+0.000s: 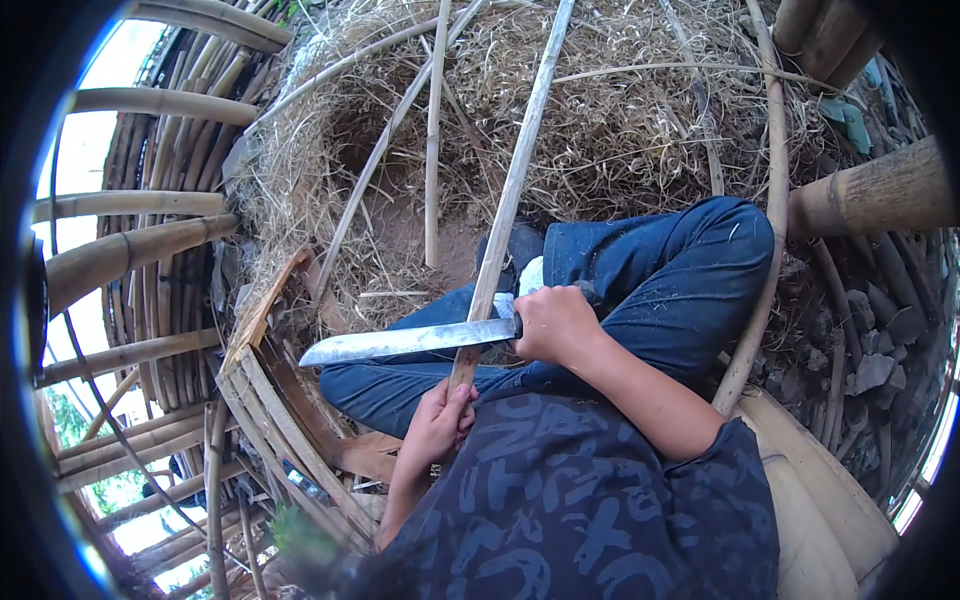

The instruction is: The person shaves a thin strip of bamboo by hand using a machete while sitting on a ground covered in straw and wood debris.

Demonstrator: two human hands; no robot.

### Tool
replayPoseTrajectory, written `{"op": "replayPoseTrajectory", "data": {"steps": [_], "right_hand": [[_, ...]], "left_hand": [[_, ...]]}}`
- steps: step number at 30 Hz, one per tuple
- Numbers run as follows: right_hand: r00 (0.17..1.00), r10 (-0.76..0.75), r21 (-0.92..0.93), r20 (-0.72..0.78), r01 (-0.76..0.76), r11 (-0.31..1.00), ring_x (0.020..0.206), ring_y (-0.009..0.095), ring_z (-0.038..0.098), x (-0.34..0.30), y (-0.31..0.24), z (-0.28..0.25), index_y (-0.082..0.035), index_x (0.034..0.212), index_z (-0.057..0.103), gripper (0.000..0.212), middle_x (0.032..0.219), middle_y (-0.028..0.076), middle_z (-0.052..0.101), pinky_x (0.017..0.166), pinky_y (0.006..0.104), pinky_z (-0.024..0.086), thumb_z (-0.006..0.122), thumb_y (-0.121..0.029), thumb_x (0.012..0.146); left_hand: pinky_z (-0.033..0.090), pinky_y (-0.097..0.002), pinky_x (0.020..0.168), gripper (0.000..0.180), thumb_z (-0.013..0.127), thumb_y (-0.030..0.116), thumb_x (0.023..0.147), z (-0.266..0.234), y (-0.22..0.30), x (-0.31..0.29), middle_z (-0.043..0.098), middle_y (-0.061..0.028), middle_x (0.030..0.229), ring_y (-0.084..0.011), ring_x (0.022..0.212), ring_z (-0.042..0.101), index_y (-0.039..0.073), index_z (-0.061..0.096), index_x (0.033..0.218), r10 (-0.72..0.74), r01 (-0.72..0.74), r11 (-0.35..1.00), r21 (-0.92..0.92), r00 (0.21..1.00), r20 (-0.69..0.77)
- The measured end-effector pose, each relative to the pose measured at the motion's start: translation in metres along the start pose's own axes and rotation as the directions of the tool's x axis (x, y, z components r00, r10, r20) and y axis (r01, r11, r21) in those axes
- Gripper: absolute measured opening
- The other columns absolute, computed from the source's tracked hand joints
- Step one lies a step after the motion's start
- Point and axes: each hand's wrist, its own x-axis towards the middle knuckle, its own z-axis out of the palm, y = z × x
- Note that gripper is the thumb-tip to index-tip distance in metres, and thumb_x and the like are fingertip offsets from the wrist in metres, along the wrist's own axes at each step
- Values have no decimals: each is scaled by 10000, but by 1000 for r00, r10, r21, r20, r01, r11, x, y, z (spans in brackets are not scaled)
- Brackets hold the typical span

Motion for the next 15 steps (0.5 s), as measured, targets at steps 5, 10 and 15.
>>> {"op": "replayPoseTrajectory", "data": {"steps": [5,10,15], "right_hand": [[1000,-14,-73,25,16,997,678,337,687,6,10,0,-69,748,686,237,695,174,672,651,425,556,709,-256,604],[999,-9,-88,40,13,996,704,333,691,9,13,5,-78,759,683,254,722,169,681,668,431,554,716,-274,600],[960,235,-210,-154,-264,941,751,350,676,21,52,-14,-87,770,698,233,722,151,680,702,460,538,699,-283,644]], "left_hand": [[292,-216,416,211,425,250,1038,0,0,0,434,23,598,-43,462,355,55,490,990,13,-12,1000,-19,1000,13],[293,-216,404,195,425,244,1039,-2,-3,-3,424,28,595,-42,445,348,65,488,994,-4,5,998,-62,1000,17],[300,-216,372,196,430,253,1036,-15,-10,-25,409,35,586,-45,413,338,73,479,976,-65,67,991,-113,998,19]]}}
